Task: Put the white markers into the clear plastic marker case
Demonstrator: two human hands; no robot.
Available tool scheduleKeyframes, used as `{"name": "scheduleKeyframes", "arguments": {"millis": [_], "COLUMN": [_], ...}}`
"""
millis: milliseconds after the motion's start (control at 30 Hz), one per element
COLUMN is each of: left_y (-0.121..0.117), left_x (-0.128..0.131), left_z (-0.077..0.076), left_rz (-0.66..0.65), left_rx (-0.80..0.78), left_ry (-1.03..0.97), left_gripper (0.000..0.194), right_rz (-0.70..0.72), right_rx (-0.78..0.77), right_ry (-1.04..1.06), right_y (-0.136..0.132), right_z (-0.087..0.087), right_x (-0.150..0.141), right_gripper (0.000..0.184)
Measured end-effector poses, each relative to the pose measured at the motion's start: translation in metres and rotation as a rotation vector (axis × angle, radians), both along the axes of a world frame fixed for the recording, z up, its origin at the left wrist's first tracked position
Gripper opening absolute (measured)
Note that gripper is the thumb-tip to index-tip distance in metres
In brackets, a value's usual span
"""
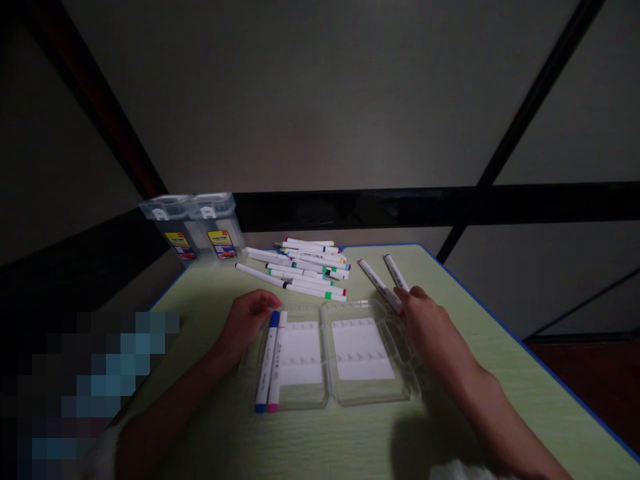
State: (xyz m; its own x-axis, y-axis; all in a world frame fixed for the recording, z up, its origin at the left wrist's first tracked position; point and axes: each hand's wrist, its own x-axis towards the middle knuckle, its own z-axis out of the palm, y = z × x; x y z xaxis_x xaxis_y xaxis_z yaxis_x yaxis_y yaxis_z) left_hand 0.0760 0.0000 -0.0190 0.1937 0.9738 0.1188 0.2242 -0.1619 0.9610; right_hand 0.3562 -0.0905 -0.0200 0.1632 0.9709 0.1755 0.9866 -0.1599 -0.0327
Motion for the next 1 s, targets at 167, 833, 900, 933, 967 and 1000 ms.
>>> {"name": "scheduleKeyframes", "arguments": {"millis": [167,833,900,933,967,1000], "left_y": [0.0,0.019,0.022,0.023,0.025,0.026], "left_x": [0.0,-0.008,-0.01,-0.011,-0.012,-0.013], "left_z": [0.003,-0.004,-0.007,-0.009,-0.011,-0.014], "left_rz": [0.01,0.086,0.079,0.072,0.068,0.067], "left_rx": [-0.01,0.259,0.341,0.373,0.397,0.413], "left_ry": [-0.031,0.279,0.336,0.362,0.387,0.413], "left_gripper": [0.013,0.02,0.024,0.026,0.029,0.032], "right_rz": [0.018,0.706,0.741,0.75,0.757,0.761], "right_rx": [0.136,0.186,0.196,0.196,0.191,0.184], "right_ry": [-0.032,0.081,0.083,0.078,0.071,0.064], "right_y": [-0.007,-0.042,-0.044,-0.044,-0.045,-0.044], "right_z": [0.015,0.024,0.022,0.021,0.02,0.019], "right_x": [-0.023,-0.122,-0.127,-0.128,-0.128,-0.128], "right_gripper": [0.036,0.021,0.022,0.023,0.023,0.022]}}
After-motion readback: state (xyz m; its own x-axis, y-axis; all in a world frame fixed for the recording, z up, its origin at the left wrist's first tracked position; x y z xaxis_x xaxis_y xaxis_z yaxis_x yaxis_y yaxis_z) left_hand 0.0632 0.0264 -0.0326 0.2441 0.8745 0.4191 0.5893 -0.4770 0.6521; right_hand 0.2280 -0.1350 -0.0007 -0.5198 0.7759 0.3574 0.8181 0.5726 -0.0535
